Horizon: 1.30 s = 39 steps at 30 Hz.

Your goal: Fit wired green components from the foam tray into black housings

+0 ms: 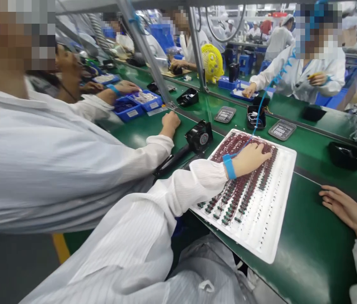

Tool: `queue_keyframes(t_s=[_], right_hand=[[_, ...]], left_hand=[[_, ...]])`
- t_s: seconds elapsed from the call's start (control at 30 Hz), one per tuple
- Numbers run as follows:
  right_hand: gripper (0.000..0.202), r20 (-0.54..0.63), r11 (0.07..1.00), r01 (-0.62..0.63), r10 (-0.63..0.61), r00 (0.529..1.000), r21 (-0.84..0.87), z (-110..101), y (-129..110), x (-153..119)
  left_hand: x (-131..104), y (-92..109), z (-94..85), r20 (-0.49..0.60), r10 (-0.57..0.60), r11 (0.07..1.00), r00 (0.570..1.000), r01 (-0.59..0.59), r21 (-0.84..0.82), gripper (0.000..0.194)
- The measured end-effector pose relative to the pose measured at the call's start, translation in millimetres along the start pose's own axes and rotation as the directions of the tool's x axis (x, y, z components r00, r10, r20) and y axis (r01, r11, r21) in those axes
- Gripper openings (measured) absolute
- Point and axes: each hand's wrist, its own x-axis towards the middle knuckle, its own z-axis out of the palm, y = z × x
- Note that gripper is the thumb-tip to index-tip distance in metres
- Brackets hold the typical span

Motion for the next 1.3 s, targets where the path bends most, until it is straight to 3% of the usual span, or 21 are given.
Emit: queue_keyframes(t_s=[0.2, 0.47, 0.9, 1.3], right_hand=[[0.051, 0.067, 1.000, 0.025, -0.026, 0.997, 0.014, -6.6, 4.2, 2.5], [0.043, 0.138, 0.998, 0.049, -0.055, 0.989, 0.041, -7.2, 6.4, 3.8], [0.028, 0.145, 0.994, 0.089, -0.098, 0.985, 0.065, 5.3, 0.3, -5.1], [0.029, 0.176, 0.991, 0.106, -0.118, 0.977, 0.079, 6.5, 0.4, -4.2]], left_hand=[[-0.7, 0.1, -0.8, 0.065, -0.002, 1.000, 0.998, 0.002, 0.006, 0.043], [-2.1, -3.8, 11.0, -0.053, 0.060, 0.998, 0.997, -0.061, -0.003, 0.033], [-4.2, -8.5, 13.3, -0.089, 0.079, 0.996, 0.993, -0.081, -0.022, 0.030], [-3.3, -10.2, 18.1, -0.199, 0.055, 0.983, 0.978, -0.089, -0.162, 0.028]])
